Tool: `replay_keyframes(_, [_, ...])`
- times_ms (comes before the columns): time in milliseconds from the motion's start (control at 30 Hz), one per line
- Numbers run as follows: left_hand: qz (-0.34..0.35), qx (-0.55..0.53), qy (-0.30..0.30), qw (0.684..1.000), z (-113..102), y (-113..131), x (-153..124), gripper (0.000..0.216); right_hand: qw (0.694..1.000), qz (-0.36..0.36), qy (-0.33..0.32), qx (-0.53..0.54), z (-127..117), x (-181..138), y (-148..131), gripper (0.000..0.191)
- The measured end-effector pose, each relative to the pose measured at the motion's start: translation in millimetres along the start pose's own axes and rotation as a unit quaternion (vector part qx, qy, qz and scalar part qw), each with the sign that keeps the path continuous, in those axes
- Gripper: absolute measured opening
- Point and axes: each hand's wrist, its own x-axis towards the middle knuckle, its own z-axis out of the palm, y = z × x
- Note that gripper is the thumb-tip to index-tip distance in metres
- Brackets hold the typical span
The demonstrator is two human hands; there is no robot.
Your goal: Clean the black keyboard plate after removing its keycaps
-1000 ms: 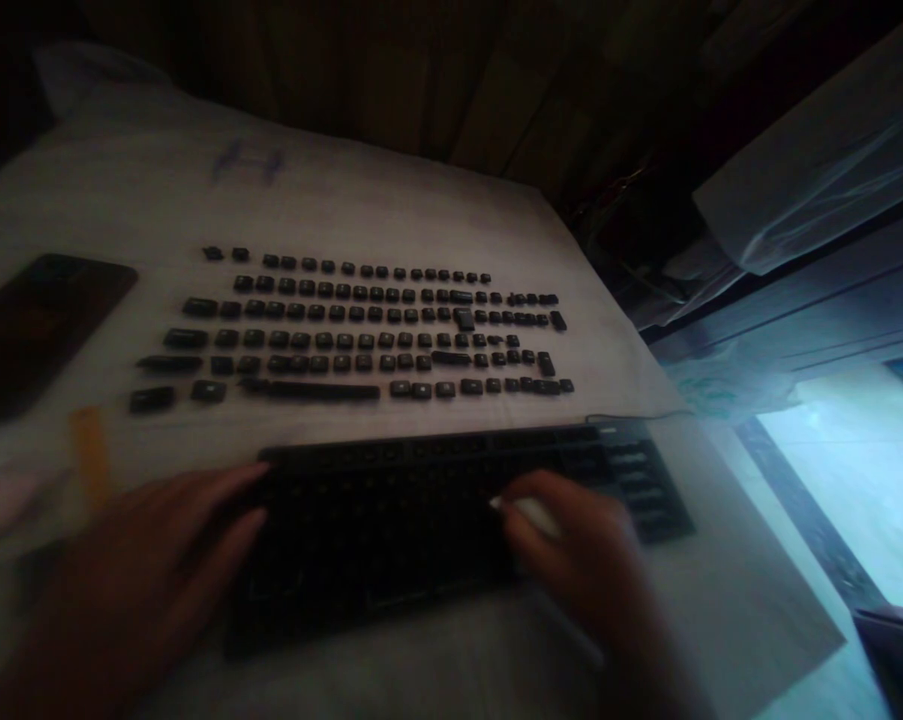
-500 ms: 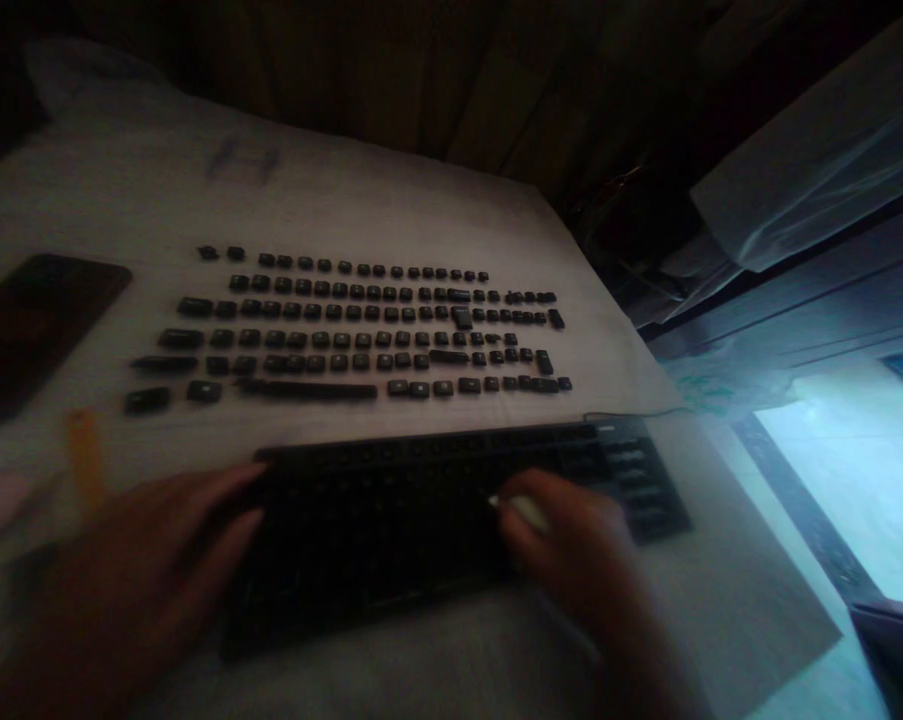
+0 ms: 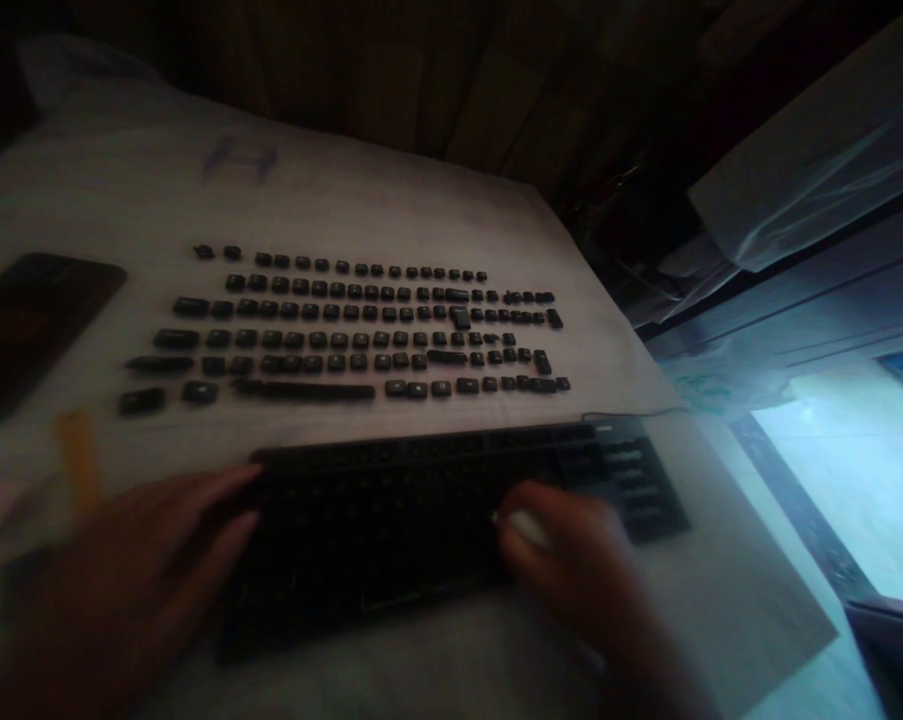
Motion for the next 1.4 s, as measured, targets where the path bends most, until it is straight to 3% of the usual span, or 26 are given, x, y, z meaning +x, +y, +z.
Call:
replay_keyframes(400, [0.006,-0.011,0.006,1.000,2.1,-1.0,0.6,0.038,0.993,-0.019,-0.050,0.101,-8.2,2.3,-13.7,0.019])
replay_keyframes(733, [0.013,0.005,0.000,1.000,1.3,0.2,1.2,0.041,0.999,-0.040,-0.024,0.025,-3.4,2.8,-4.9,0.017])
replay_keyframes(933, [0.026,0.001,0.017,1.000,1.4,0.2,1.9,0.038,0.999,-0.045,0.010,0.013,-6.9,2.2,3.4,0.016])
replay_keyframes(1133, [0.036,0.026,0.021,0.999,0.9,-0.5,3.1,0.041,0.984,-0.008,0.166,0.072,-13.1,-1.6,7.7,0.015])
replay_keyframes(1400, [0.077,0.060,0.065,0.993,-4.3,12.2,16.3,0.047,0.982,-0.051,0.169,0.062,-0.3,-24.1,9.5,0.014])
